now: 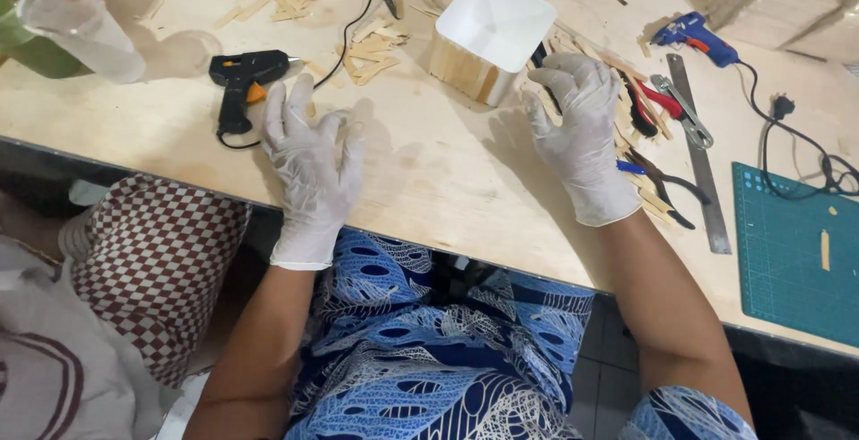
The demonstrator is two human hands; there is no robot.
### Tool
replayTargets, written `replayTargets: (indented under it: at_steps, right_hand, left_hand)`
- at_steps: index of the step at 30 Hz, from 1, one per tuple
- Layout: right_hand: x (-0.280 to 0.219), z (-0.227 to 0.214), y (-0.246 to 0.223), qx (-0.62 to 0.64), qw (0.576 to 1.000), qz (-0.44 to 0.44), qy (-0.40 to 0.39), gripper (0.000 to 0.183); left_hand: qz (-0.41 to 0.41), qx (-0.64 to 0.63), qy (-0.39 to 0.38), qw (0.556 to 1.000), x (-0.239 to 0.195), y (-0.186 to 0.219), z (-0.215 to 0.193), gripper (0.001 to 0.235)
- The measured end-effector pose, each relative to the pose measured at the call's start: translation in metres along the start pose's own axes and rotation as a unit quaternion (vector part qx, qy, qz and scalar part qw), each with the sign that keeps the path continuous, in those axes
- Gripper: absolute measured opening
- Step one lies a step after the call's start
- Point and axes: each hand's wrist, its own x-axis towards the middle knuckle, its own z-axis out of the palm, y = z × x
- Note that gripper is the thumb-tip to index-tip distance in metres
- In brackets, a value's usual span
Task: The person assembles a small wooden container by cutting wooden sticks to size with pliers and attaching them to a white square base using a hot glue gun. They repeatedly measure, cut, and glue sticks to build up the sides of the container.
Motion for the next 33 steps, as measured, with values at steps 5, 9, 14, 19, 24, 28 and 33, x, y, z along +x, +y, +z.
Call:
replayTargets:
  at_steps: [5,9,14,19,24,28,33]
  right_hand:
    - [-0.001,0.001,-0.003,0.019,1.000,-0.005,-0.012,0.022]
    - [0.000,0.002,-0.004,0.008,1.000,0.000,-0.026,0.020]
    - [-0.001,0.003,0.005,0.024,1.000,-0.005,-0.018,0.018]
    - [0.002,-0.006,-0.003,0.028,0.999,-0.018,0.007,0.028]
    - [0.008,-0.013,-0.008,0.054,0.997,-0.032,0.047,0.039]
    - [0.003,-0.014,-0.009,0.047,0.997,-0.041,0.042,0.035]
    - [-0.006,0.003,0.003,0.064,0.997,-0.031,0.008,0.035]
  left_hand:
    - [0.018,-0.024,0.013,0.999,0.004,0.003,-0.003,0.029]
    - [0.008,-0.031,0.016,0.999,0.006,0.009,-0.010,0.029]
    - [0.004,-0.040,0.020,0.999,0.009,0.008,-0.009,0.030]
    - [-0.010,-0.028,0.020,0.999,0.011,0.014,-0.013,0.032]
    - [-0.016,0.009,0.008,1.000,0.008,0.012,-0.009,0.031]
    - [-0.010,0.005,-0.004,1.000,0.010,0.016,-0.013,0.029]
    - [-0.025,-0.022,-0.036,0.999,0.006,0.018,-0.007,0.028]
